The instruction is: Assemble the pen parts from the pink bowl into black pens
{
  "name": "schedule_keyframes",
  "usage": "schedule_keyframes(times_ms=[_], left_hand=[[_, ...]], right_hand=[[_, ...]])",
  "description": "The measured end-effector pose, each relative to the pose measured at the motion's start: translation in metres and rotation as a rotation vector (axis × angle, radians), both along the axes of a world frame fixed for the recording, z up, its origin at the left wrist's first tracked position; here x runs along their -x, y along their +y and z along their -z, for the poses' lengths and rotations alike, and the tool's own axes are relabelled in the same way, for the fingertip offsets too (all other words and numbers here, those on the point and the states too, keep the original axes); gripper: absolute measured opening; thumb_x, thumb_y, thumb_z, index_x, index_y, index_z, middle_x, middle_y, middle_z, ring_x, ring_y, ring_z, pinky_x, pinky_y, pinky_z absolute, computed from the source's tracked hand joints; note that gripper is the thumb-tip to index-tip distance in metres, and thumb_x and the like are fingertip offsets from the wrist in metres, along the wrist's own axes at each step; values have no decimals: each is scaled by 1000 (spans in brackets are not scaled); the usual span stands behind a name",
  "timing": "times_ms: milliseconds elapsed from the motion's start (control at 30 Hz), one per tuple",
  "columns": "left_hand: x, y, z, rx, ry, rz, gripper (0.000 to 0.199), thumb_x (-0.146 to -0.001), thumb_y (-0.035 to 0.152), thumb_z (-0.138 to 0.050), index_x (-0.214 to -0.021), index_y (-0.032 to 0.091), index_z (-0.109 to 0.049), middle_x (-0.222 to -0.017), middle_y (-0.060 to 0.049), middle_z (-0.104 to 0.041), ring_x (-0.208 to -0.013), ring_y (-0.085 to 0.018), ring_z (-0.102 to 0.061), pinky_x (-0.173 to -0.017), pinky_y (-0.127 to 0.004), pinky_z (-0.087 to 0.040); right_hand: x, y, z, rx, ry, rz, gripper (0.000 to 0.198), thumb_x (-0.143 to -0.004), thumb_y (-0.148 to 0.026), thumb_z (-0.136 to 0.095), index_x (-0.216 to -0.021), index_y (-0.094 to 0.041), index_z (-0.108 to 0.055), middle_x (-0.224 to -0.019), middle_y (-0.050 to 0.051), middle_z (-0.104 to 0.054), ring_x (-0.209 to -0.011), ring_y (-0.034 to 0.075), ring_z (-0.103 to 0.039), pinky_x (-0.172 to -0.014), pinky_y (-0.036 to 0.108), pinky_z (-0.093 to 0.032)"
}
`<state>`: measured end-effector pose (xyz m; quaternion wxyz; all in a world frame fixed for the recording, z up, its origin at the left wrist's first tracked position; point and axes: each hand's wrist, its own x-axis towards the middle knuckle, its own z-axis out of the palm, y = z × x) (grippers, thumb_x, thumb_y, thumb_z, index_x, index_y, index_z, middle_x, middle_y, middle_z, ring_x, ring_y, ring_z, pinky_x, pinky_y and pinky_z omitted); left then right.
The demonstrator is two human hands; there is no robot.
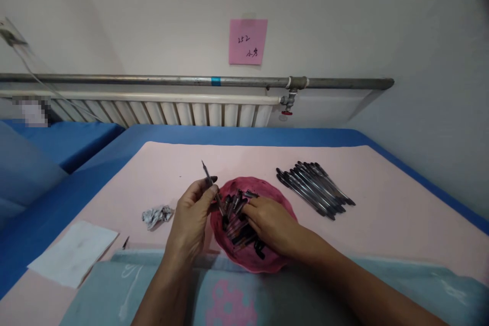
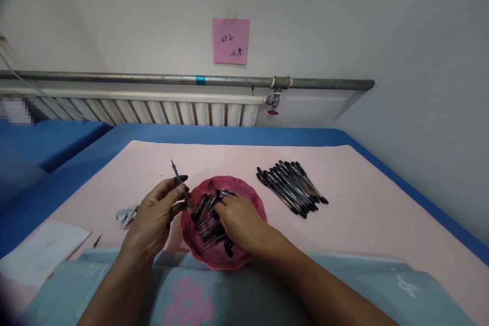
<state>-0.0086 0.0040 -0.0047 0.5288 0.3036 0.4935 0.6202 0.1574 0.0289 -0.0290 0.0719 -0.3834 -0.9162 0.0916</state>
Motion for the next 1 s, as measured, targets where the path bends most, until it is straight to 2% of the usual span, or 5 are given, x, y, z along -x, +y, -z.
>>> schedule_keyframes(times_ms=[267,600,767,900,1000], left_hand=[[-5,-3,2,25,24,120,34,-73,32,-58,-105,20,-61,-62,3,-58,-55,-10,-50,-56,-21,-40],[-6,-5,-2,35,73,139,31,-74,31,-58,-102,20,-64,-62,3,-59,-55,-9,-50,-52,-17,-37],[-8,-5,2,15,126,218,32,-75,34,-56,-104,21,-63,-68,0,-63,-58,-12,-54,-57,-21,-42],[-16,-7,7,-23,156,301,30,-75,33,-56,-102,22,-64,-90,-4,-67,-84,-17,-58,-74,-26,-44],[-23,-9,10,-16,150,257,26,-69,30,-63,-92,20,-68,-87,-6,-68,-83,-20,-59,-74,-28,-45]], right_hand=[[0,3,5,79,205,10,19,-76,-9,-45,-79,-18,-60,-81,5,-63,-74,17,-55,-67,28,-40],[-2,1,0,67,191,-40,20,-80,-11,-41,-86,-16,-59,-87,8,-62,-79,19,-54,-71,32,-43],[-5,8,-18,153,692,110,27,-83,-16,-42,-105,-21,-56,-103,6,-61,-96,17,-53,-86,36,-40],[-5,13,-24,435,1203,371,17,-79,-25,-51,-94,-21,-56,-86,2,-61,-78,14,-57,-72,29,-45],[-3,16,-23,596,1509,450,19,-73,-28,-59,-89,-20,-54,-76,-1,-58,-66,11,-55,-60,24,-44]])
